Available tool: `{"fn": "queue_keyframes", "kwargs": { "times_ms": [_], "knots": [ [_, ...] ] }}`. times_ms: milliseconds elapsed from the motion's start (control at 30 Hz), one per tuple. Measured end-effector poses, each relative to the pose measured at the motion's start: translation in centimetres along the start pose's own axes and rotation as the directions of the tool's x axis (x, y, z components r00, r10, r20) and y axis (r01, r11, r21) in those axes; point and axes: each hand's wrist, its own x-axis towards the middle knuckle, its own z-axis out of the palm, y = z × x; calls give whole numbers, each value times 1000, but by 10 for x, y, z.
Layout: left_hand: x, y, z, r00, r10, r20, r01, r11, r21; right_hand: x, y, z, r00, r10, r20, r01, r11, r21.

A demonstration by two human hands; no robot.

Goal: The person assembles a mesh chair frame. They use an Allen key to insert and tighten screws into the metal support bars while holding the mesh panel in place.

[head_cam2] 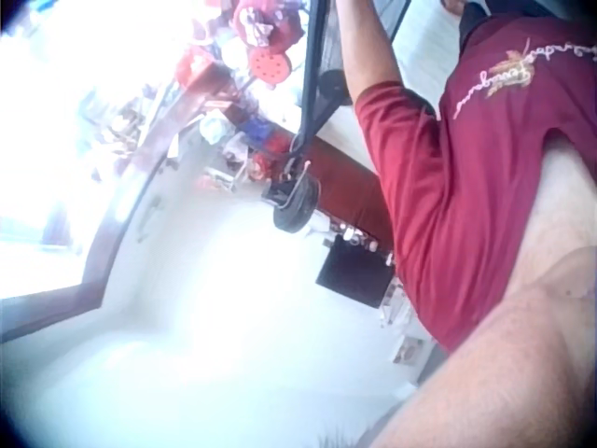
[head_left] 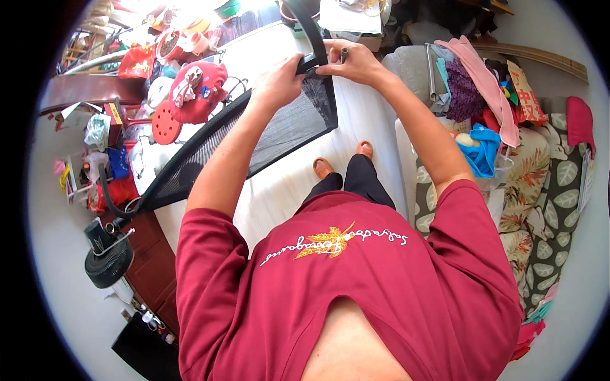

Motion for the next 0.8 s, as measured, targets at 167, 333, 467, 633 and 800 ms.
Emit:
{"fn": "queue_keyframes", "kwargs": {
  "times_ms": [167, 333, 467, 633, 800],
  "knots": [
    [15, 6, -11, 998, -62, 29, 63, 997, -35, -23, 42, -18, 935, 290, 206, -352, 678, 645],
    [39, -12, -14, 979, -136, 150, 155, 981, -121, 4, 49, -25, 917, 325, 231, -341, 338, 877],
    [48, -25, -13, 966, -146, 214, 188, 962, -195, 36, 47, -26, 919, 297, 258, -358, 360, 862],
    [60, -14, -20, 930, -234, 282, 260, 964, -59, 63, 55, -33, 888, 249, 387, -460, 452, 765],
    [62, -24, -13, 990, -82, 113, 98, 985, -143, 81, 43, -44, 811, 284, 511, -585, 396, 708]
  ]
}}
